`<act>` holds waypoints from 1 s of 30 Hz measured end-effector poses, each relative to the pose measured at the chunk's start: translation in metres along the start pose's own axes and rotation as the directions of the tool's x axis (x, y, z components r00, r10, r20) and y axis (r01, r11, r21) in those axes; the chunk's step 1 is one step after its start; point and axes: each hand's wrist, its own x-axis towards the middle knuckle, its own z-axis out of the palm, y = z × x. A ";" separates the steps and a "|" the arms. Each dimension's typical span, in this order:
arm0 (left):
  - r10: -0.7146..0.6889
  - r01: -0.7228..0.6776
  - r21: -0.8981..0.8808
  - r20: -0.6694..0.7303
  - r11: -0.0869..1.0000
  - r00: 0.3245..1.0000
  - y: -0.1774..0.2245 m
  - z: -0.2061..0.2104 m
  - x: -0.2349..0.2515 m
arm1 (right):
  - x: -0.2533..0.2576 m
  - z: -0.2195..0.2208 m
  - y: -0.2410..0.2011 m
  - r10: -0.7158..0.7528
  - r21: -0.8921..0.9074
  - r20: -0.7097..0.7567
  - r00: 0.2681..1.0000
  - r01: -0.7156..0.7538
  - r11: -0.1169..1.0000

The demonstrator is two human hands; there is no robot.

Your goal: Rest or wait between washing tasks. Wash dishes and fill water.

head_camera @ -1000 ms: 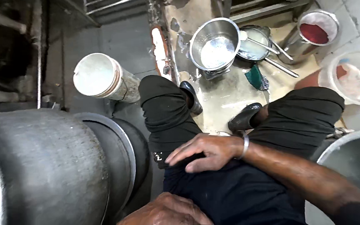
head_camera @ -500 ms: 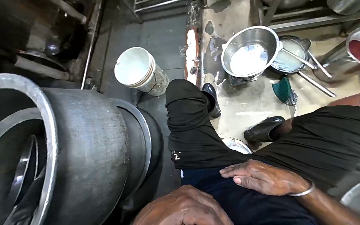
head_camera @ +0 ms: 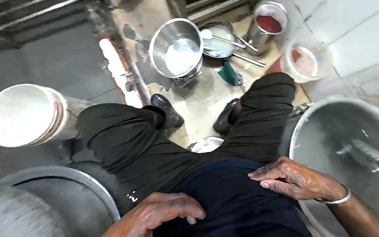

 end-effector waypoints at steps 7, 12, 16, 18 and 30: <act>-0.027 0.018 0.159 0.057 0.987 0.998 0.002 -0.011 0.024 | -0.023 -0.017 -0.008 0.166 -0.572 -0.396 0.903 -0.384 0.725; -0.080 0.072 0.253 0.021 0.965 0.997 0.004 -0.010 0.032 | 0.004 -0.006 -0.052 -0.093 -0.103 -0.369 0.925 0.059 0.993; -0.124 0.111 0.220 0.049 0.969 0.991 -0.014 -0.004 0.032 | 0.042 0.039 -0.065 -0.298 0.227 -0.072 0.952 0.306 0.925; -0.185 0.166 0.246 0.058 0.955 0.981 -0.020 -0.006 0.031 | 0.063 0.047 -0.056 -0.248 0.124 -0.039 0.968 0.251 0.960; -0.476 0.447 0.301 0.027 0.843 0.879 -0.026 -0.006 0.019 | 0.160 0.053 0.011 0.230 -0.117 0.200 0.952 -0.210 0.971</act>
